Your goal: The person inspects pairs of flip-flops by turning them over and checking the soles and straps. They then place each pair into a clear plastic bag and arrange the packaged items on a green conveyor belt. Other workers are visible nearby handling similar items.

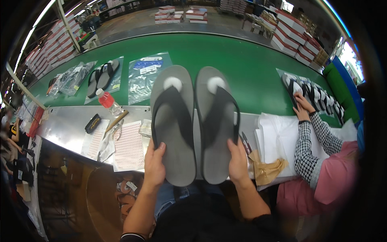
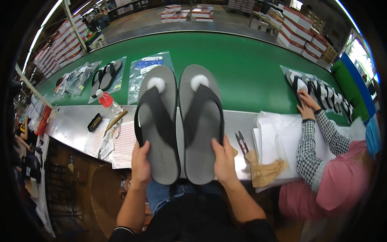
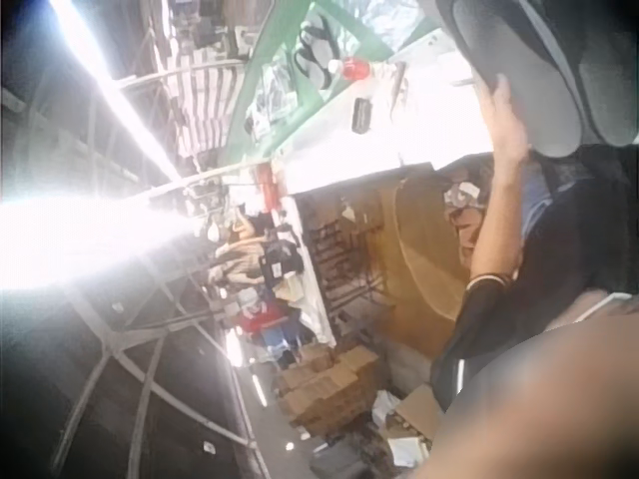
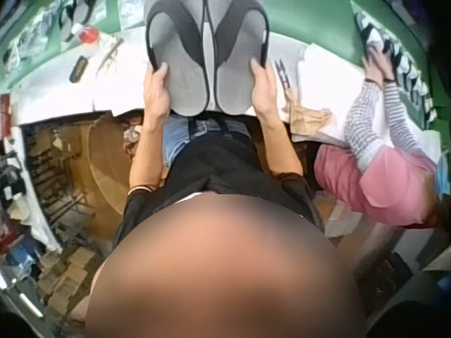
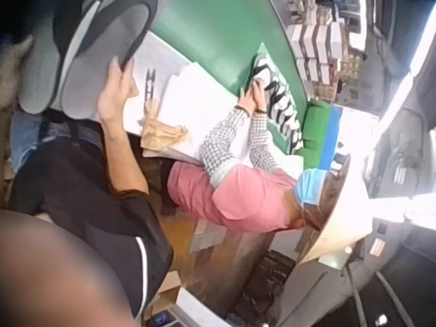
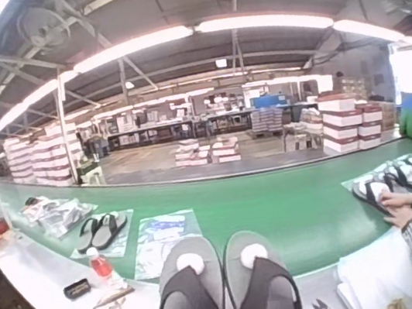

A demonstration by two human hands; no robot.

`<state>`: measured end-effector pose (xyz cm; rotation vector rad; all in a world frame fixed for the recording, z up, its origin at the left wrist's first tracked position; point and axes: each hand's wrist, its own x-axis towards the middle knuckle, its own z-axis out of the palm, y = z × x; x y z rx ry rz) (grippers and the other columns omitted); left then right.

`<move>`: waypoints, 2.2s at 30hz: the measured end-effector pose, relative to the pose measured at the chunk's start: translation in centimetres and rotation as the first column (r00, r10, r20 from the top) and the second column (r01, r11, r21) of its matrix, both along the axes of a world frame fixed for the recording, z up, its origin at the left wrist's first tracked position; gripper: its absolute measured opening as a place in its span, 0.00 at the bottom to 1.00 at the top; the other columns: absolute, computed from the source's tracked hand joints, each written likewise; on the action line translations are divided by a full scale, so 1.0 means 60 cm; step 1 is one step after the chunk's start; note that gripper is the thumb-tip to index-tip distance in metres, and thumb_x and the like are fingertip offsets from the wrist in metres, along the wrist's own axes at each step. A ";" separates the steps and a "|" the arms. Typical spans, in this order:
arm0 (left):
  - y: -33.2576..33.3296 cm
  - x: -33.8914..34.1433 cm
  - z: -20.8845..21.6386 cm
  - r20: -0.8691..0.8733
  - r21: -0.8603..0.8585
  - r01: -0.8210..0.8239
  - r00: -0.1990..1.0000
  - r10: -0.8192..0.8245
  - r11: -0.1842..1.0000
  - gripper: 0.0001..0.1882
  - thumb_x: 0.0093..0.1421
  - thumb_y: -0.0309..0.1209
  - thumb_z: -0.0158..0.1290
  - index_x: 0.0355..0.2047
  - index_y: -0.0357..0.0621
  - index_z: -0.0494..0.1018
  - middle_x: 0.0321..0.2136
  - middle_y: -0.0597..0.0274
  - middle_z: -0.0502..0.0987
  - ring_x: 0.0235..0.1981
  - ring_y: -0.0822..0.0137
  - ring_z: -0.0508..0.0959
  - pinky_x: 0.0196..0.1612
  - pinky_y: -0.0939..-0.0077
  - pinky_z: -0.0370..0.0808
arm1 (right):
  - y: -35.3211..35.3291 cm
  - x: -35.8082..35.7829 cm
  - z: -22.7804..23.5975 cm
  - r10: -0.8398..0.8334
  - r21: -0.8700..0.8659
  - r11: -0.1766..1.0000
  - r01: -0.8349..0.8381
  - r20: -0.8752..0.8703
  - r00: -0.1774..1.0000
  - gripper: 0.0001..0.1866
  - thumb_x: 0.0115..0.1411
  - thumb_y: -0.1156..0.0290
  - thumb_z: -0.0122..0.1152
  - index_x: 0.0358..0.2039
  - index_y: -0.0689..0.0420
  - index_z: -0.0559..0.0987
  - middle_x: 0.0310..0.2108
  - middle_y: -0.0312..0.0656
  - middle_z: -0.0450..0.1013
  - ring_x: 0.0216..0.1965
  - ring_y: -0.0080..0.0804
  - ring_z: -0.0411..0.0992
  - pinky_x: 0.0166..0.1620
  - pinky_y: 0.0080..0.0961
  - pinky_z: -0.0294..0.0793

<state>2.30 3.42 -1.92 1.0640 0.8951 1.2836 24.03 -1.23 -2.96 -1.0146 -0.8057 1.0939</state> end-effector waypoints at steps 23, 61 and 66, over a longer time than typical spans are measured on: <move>0.027 0.022 0.061 0.429 -0.190 0.302 0.881 -0.198 0.934 0.26 0.70 0.45 0.41 0.59 0.39 0.65 0.55 0.54 0.73 0.54 0.62 0.75 0.56 0.66 0.73 | 0.037 0.029 0.065 0.232 -0.098 0.932 -0.350 -0.581 0.780 0.26 0.66 0.47 0.50 0.53 0.55 0.72 0.44 0.38 0.76 0.42 0.25 0.77 0.35 0.26 0.83; 0.100 0.005 -0.020 -0.642 -0.058 -0.014 0.767 -0.027 0.998 0.22 0.66 0.40 0.47 0.24 0.29 0.70 0.14 0.55 0.67 0.19 0.68 0.63 0.25 0.68 0.64 | 0.056 0.079 -0.019 -0.145 -0.187 0.917 0.354 0.668 0.730 0.19 0.64 0.63 0.55 0.27 0.68 0.78 0.18 0.42 0.69 0.20 0.24 0.65 0.27 0.27 0.65; 0.096 0.005 -0.017 -0.623 -0.054 -0.014 0.782 -0.023 0.998 0.22 0.67 0.39 0.46 0.25 0.30 0.70 0.15 0.60 0.68 0.20 0.72 0.63 0.26 0.71 0.63 | 0.053 0.078 -0.015 -0.162 -0.152 0.917 0.368 0.701 0.695 0.19 0.64 0.63 0.54 0.27 0.68 0.77 0.17 0.41 0.66 0.20 0.24 0.62 0.26 0.27 0.63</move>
